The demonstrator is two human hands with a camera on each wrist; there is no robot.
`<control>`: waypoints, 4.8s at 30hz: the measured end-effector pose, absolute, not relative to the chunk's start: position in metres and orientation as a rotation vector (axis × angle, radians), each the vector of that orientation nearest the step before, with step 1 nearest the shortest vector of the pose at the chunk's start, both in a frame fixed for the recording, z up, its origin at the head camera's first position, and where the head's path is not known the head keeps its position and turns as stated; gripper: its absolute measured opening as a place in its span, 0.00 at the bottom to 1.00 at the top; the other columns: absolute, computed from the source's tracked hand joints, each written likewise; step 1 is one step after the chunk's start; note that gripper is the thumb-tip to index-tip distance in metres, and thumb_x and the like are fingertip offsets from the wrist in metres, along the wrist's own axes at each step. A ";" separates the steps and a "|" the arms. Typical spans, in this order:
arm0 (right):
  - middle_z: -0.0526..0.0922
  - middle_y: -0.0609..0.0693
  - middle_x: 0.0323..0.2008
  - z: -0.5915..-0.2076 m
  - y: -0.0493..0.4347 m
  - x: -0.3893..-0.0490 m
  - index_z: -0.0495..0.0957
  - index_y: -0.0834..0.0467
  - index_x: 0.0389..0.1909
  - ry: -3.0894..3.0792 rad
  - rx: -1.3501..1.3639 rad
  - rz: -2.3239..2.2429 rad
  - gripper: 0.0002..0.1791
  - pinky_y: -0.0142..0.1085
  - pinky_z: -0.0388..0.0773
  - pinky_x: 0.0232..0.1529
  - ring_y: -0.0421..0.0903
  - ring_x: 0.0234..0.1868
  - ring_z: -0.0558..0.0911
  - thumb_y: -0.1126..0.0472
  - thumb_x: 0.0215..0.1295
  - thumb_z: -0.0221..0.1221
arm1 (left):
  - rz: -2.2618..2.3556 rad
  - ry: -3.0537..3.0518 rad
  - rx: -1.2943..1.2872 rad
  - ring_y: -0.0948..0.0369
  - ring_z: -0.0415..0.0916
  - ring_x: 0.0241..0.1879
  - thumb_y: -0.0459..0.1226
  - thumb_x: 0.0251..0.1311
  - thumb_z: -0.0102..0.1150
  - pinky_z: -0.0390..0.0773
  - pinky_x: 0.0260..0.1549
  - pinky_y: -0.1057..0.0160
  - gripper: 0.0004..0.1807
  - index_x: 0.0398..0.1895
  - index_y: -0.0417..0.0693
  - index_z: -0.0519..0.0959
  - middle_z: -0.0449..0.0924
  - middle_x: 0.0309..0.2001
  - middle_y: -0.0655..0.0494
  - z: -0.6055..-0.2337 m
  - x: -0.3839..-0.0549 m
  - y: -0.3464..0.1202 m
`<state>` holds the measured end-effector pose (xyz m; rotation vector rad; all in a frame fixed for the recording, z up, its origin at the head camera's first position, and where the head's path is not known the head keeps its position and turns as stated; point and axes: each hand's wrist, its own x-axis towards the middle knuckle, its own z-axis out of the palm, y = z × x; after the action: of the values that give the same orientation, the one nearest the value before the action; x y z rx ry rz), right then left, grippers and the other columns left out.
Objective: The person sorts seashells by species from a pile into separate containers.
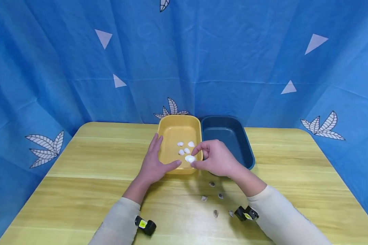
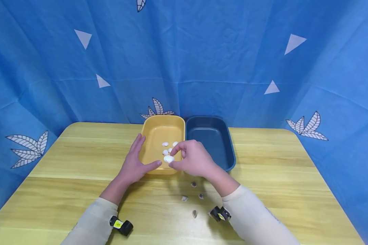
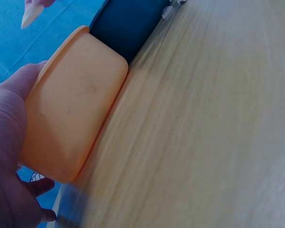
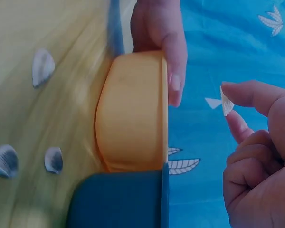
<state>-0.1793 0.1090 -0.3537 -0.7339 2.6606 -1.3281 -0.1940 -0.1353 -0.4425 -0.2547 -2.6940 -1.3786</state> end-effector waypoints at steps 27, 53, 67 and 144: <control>0.60 0.49 0.14 -0.364 0.077 -0.249 0.86 0.55 0.38 2.702 -0.291 -1.549 0.12 0.35 0.57 0.15 0.47 0.13 0.61 0.57 0.55 0.74 | -1.379 -2.699 -0.281 0.49 0.43 0.76 0.64 0.47 0.71 0.55 0.67 0.40 0.64 0.81 0.50 0.49 0.35 0.80 0.61 -0.442 -0.195 -0.136; 0.61 0.48 0.14 -0.387 0.058 -0.272 0.85 0.53 0.38 2.652 -0.155 -1.602 0.12 0.35 0.58 0.15 0.45 0.13 0.63 0.55 0.55 0.75 | -1.377 -2.710 -0.283 0.50 0.42 0.76 0.66 0.46 0.71 0.55 0.67 0.41 0.64 0.81 0.51 0.48 0.35 0.80 0.61 -0.443 -0.194 -0.136; 0.62 0.47 0.15 -0.390 0.051 -0.273 0.86 0.52 0.36 2.708 -0.225 -1.485 0.12 0.35 0.58 0.17 0.44 0.17 0.63 0.54 0.54 0.75 | -1.364 -2.715 -0.267 0.49 0.42 0.76 0.61 0.49 0.73 0.55 0.67 0.41 0.62 0.81 0.50 0.49 0.35 0.80 0.59 -0.442 -0.195 -0.135; 0.55 0.41 0.12 -0.399 0.140 -0.137 0.85 0.52 0.36 2.666 -0.452 -1.627 0.10 0.34 0.65 0.24 0.40 0.14 0.56 0.60 0.54 0.75 | -1.409 -2.706 -0.232 0.52 0.41 0.76 0.63 0.45 0.73 0.53 0.69 0.43 0.64 0.81 0.52 0.49 0.34 0.80 0.64 -0.440 -0.193 -0.134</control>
<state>-0.1370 0.1397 -0.3989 -0.4516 2.6659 -1.6267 -0.1928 -0.1342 -0.4405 -0.2317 -2.7062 -1.4091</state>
